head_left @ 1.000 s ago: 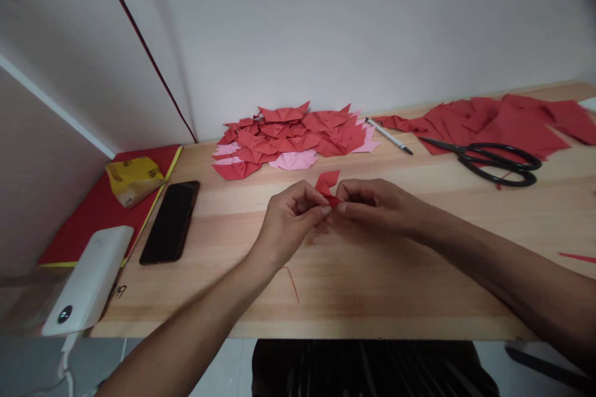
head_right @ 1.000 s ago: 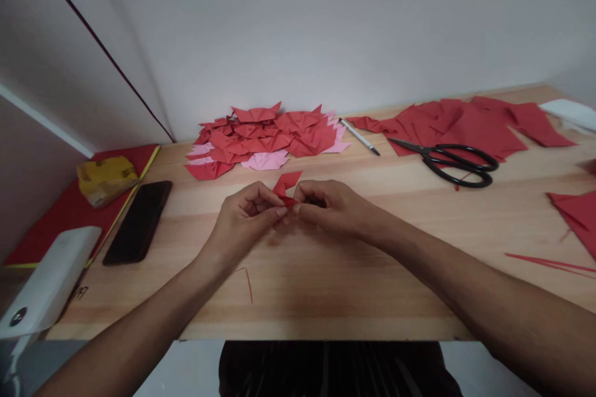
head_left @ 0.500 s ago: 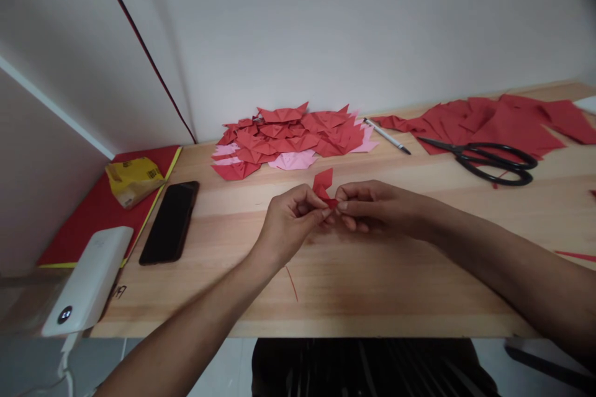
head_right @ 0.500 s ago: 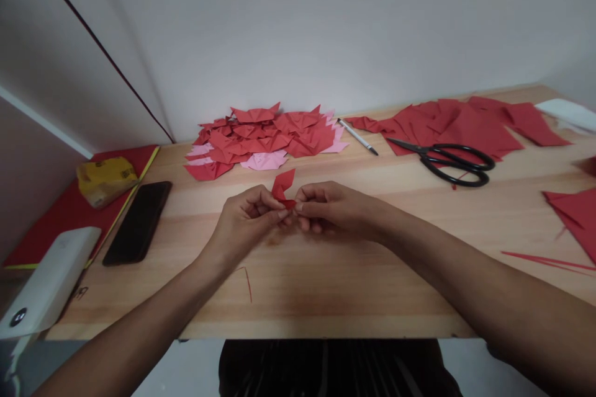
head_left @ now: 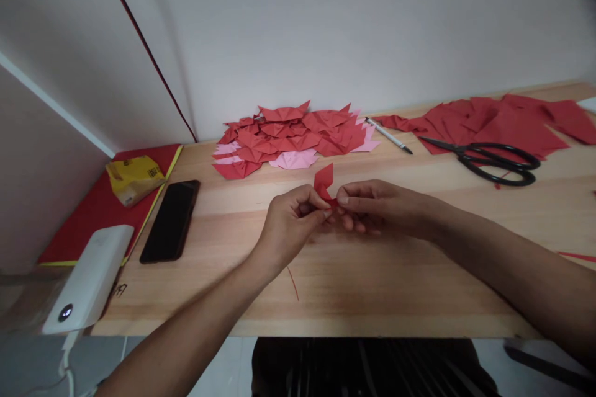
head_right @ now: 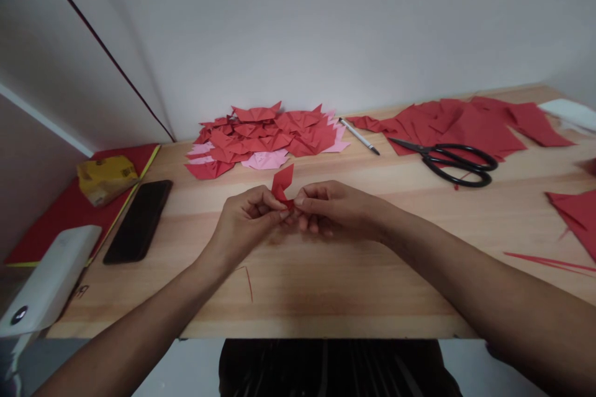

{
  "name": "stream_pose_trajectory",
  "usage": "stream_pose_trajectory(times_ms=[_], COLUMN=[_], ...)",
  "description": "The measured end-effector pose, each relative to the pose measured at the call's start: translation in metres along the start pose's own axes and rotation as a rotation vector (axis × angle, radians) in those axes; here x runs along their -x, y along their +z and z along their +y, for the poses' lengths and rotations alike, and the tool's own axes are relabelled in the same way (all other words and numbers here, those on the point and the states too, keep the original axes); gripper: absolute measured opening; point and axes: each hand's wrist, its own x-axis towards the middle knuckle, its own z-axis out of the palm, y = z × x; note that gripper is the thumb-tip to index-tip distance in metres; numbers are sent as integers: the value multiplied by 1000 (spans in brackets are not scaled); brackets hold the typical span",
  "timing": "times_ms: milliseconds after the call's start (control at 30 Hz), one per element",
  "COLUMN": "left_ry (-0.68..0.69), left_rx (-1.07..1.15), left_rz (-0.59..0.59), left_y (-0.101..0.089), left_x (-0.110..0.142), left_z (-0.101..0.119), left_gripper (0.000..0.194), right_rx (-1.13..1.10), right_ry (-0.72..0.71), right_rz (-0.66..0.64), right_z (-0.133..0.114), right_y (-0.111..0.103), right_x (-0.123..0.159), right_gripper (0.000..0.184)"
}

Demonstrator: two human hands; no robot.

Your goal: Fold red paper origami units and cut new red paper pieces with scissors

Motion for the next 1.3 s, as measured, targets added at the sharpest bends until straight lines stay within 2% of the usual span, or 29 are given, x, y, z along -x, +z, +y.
stream_pose_trajectory(times_ms=[433, 800, 1167, 1300], left_ry=[-7, -36, -52, -78], left_rx=[-16, -25, -12, -21], left_rz=[-50, 35, -47, -39], left_y=[0, 4, 2, 2], left_x=[3, 3, 2, 2], left_z=[1, 8, 14, 15], left_gripper=[8, 11, 7, 7], right_rx=[-62, -21, 98, 109], right_ry=[50, 6, -32, -42], right_rz=[19, 10, -9, -5], right_z=[-1, 2, 7, 6], right_y=[1, 1, -2, -1], right_x=[0, -1, -2, -2], right_gripper=[22, 22, 21, 20])
